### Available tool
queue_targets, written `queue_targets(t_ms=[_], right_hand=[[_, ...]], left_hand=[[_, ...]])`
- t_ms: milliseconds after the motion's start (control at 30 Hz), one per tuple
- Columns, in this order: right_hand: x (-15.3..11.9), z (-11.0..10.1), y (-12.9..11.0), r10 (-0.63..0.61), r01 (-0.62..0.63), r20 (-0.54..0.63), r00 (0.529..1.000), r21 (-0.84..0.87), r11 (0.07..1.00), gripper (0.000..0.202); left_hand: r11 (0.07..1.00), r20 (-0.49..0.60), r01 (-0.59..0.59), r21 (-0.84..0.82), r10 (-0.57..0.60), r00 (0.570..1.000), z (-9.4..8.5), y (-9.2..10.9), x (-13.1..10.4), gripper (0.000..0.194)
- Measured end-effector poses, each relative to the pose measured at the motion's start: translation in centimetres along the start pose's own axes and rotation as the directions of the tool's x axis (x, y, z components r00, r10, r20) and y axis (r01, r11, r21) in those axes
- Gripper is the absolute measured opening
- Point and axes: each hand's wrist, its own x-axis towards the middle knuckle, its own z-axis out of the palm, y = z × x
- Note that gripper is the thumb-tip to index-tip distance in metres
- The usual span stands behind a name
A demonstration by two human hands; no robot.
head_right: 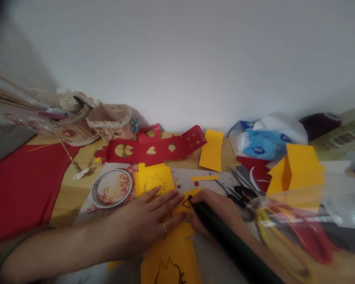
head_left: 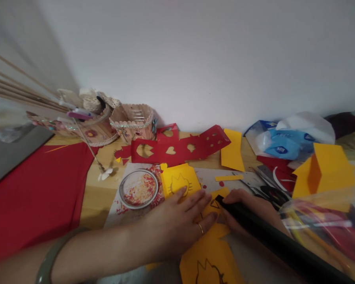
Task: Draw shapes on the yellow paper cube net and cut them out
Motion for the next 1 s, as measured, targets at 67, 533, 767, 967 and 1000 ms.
queue_targets(t_ms=[67,533,767,967,1000], right_hand=[[0.0,0.1,0.3,-0.037,0.037,-0.007,0.999,-0.056,0.998,0.012],[0.1,0.5,2.3,-0.452,0.442,-0.014,0.892,-0.182,0.878,0.021],[0.3,0.4,1.8,-0.457,0.44,-0.035,0.889,-0.21,0.873,0.02],[0.3,0.2,1.3,-0.422,0.397,-0.048,0.905,-0.253,0.882,0.023],[0.3,0.2,1.3,-0.423,0.4,-0.043,0.905,-0.251,0.881,0.022]], left_hand=[[1.0,0.003,0.001,0.001,-0.001,1.0,0.0,-0.1,0.1,0.045],[1.0,0.007,-0.001,0.003,0.001,1.0,-0.1,-0.2,0.1,0.047],[1.0,0.019,0.003,-0.017,-0.003,1.0,0.0,-0.1,0.1,0.051],[1.0,0.027,-0.007,-0.012,0.008,1.0,-0.3,-0.2,0.0,0.053],[1.0,0.024,-0.007,-0.011,0.007,1.0,-0.3,-0.2,0.0,0.053]])
